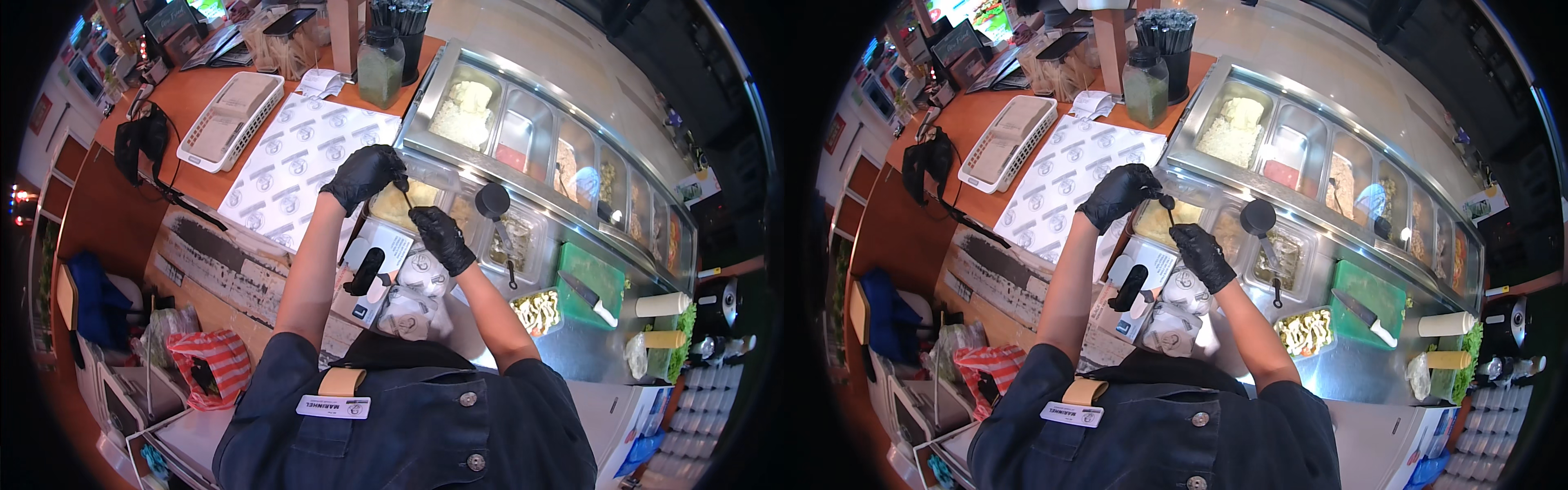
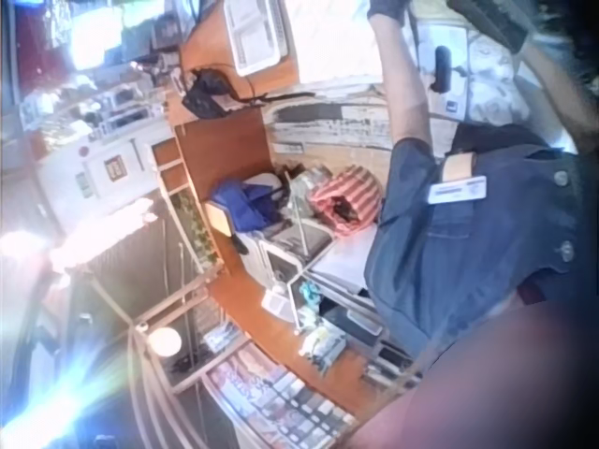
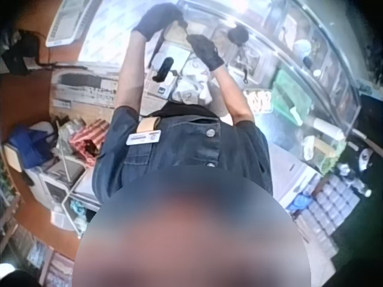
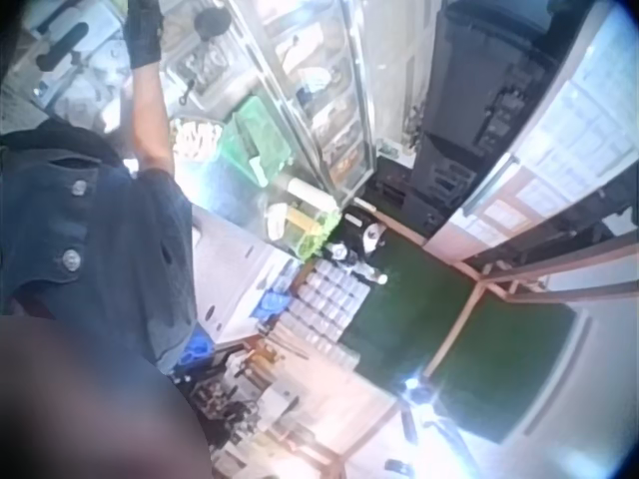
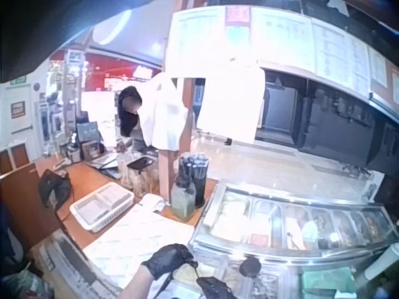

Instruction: The person assembles a salad by adding chopped vegetables, shredded cheese, and dressing into a plastic container. They then seal the container, place it in a paper bag, and add a plastic fork before handing the bag to a customer.

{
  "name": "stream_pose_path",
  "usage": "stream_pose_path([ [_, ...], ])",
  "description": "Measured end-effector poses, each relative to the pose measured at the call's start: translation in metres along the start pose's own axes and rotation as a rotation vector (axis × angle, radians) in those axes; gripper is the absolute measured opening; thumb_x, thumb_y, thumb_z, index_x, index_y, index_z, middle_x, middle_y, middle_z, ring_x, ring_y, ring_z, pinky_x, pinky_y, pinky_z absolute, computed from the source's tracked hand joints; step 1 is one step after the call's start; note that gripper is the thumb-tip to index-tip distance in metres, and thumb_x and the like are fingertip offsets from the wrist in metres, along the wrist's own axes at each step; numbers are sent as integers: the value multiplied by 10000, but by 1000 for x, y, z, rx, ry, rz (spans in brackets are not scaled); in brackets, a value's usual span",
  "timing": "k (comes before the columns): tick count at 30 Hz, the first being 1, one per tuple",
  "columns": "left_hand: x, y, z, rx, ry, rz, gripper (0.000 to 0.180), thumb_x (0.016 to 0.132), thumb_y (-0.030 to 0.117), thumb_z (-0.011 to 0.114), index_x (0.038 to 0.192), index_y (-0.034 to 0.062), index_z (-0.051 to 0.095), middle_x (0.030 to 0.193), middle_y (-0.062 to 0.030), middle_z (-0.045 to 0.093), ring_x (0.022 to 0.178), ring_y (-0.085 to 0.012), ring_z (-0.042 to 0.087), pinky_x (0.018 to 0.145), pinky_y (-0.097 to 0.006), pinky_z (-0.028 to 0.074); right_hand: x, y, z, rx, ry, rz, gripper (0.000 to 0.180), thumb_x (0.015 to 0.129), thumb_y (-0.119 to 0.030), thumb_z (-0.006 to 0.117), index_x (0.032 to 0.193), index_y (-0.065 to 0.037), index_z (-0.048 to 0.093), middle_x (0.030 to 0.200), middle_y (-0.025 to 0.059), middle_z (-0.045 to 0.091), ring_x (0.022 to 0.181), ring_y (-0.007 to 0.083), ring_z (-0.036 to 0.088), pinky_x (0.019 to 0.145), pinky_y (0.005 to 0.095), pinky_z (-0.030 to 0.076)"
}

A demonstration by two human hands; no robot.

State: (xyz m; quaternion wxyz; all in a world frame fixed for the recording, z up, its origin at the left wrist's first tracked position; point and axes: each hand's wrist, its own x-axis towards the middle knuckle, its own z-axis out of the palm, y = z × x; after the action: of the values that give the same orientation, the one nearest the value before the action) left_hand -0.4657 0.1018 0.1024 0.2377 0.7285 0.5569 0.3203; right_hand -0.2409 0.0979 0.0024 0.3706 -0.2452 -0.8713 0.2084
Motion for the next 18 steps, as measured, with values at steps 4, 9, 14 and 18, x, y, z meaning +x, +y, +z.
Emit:
stream_pose_path([
  [4, -1, -2, 1, 68, 23, 96, 158, 734, 110, 724, 866, 27, 697, 845, -107, 651, 818, -259, 634, 754, -333, 515, -9, -6, 9, 243, 78, 194, 222, 800, 36, 614, 1002, -37, 669, 940, 136, 658, 845, 288, 649, 730, 335, 525],
  [9, -3, -3, 3, -12, 37, 74, 166, 733, 115, 730, 860, 15, 691, 844, -115, 653, 789, -266, 634, 731, -335, 510, -22, -20, 12, 880, 419, 767, 175, 851, 15, 611, 1014, 57, 658, 898, 125, 692, 756, 184, 662, 729, 293, 542],
  [14, 0, -2, 6, -33, 32, 30, 138, 755, 79, 725, 853, -7, 680, 822, -115, 653, 778, -223, 642, 727, -311, 507, -10, -23, 31, 1061, 771, 972, 139, 840, -21, 619, 937, 70, 657, 821, 143, 681, 669, 225, 670, 654, 317, 569],
  [18, 0, -3, 9, -253, -4, -112, 133, 760, 62, 728, 851, -14, 669, 814, -113, 654, 773, -197, 640, 727, -300, 506, -3, -15, 35, 1054, 855, 990, 122, 831, -9, 583, 913, 65, 636, 788, 136, 670, 668, 235, 667, 662, 315, 564],
])
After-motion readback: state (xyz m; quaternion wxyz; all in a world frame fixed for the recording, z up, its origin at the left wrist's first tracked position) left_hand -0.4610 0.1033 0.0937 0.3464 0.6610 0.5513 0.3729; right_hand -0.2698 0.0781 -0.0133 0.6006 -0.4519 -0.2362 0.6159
